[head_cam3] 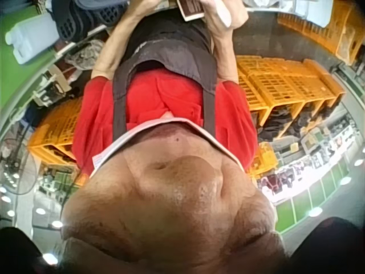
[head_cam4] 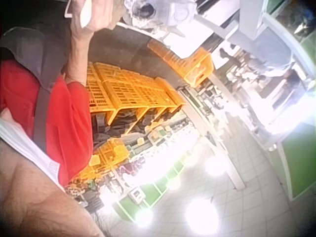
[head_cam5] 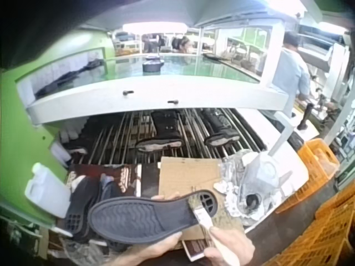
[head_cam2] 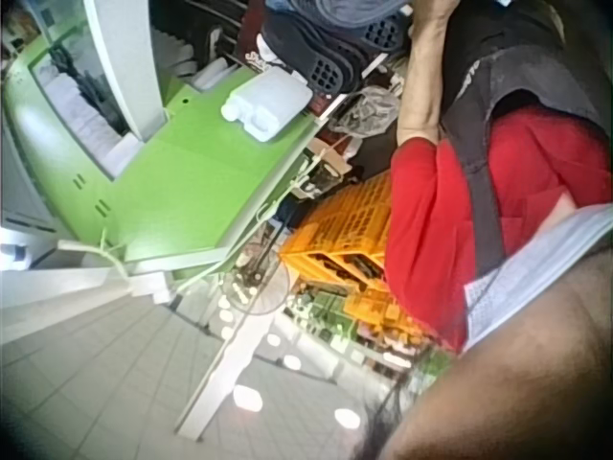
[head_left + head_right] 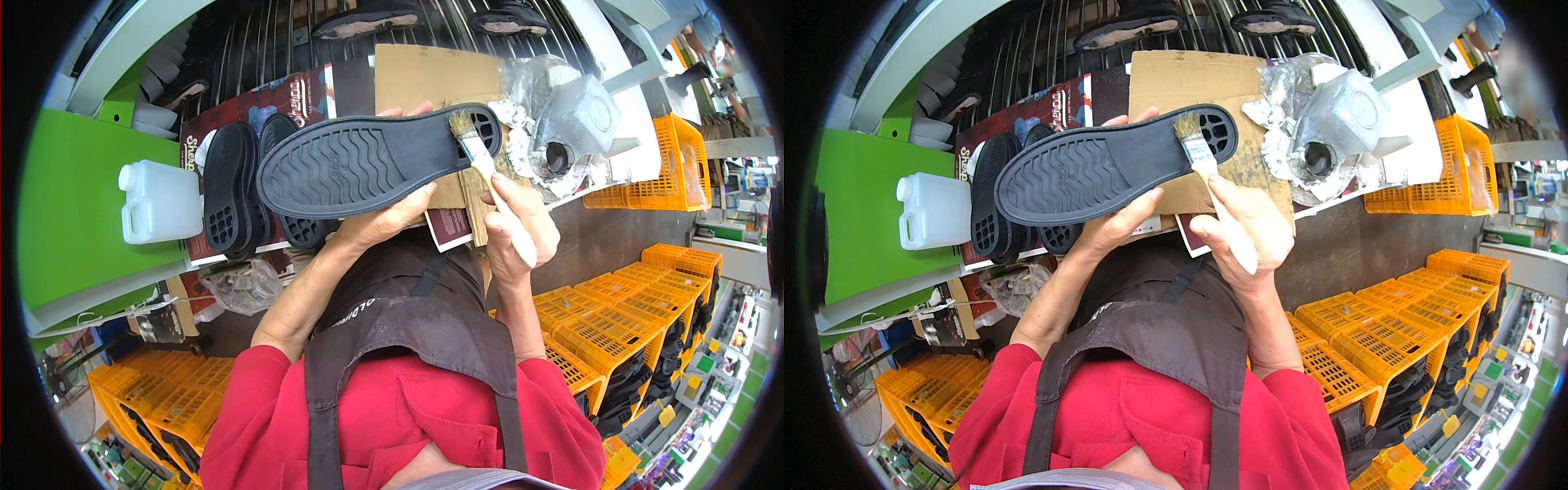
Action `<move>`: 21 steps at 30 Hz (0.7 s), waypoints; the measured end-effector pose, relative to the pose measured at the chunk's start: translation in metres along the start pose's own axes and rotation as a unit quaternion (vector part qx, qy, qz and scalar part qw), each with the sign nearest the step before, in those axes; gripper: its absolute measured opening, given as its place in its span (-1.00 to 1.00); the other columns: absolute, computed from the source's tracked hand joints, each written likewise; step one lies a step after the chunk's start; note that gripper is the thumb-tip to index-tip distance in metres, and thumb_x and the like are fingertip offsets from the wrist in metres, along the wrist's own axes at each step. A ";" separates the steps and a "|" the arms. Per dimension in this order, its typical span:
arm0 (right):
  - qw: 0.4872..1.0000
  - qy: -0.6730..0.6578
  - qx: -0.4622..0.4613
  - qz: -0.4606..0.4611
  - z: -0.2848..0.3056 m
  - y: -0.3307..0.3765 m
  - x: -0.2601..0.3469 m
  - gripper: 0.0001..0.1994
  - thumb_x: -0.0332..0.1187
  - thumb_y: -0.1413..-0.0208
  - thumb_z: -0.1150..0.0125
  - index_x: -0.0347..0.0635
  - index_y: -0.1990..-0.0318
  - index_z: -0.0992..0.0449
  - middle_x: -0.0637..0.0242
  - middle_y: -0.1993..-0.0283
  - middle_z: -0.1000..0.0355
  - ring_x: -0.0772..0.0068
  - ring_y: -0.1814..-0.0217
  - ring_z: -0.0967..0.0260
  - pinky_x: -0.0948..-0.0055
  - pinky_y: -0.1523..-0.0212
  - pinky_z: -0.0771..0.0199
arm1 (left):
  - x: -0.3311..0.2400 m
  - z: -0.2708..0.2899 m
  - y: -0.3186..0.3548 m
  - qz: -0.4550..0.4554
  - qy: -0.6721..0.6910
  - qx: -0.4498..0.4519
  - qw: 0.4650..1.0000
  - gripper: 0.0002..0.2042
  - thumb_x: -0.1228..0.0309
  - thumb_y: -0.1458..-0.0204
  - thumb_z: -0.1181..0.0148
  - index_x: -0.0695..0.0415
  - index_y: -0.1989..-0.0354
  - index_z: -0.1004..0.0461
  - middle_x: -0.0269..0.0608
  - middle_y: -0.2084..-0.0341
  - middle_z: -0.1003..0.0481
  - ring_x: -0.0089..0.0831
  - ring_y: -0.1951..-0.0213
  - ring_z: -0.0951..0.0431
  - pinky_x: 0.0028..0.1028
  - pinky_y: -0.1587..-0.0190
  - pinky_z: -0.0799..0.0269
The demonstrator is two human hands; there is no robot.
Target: Applying adhesive or glue to the bottom surface of shoe soles using a manual brush.
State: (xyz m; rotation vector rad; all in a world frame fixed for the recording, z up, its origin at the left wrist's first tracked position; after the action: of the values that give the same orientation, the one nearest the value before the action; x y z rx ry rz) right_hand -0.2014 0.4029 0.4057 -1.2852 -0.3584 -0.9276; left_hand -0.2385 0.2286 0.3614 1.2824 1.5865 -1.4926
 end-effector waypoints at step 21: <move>0.999 -0.031 0.027 0.001 -0.018 0.005 -0.002 -0.57 -0.25 0.12 -0.46 -0.42 0.17 -0.56 0.15 0.39 -0.53 0.28 0.44 -0.47 0.45 0.41 -0.45 | 0.011 0.003 0.005 0.004 -0.064 0.004 0.998 -0.30 0.63 0.10 -0.19 0.29 -0.24 0.02 0.04 -0.23 -0.24 -0.29 -0.23 -0.27 -0.35 -0.25 -0.16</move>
State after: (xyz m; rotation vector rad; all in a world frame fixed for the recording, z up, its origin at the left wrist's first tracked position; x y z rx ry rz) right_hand -0.2029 0.3869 0.3958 -1.2661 -0.4286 -0.8721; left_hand -0.2385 0.2282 0.3494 1.1728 1.4929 -1.5442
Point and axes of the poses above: each hand's wrist, its own y-axis away from the middle knuckle, its own z-axis out of the back of the hand, x = y × z, the point moved 6 cm from there along -y, towards the middle knuckle
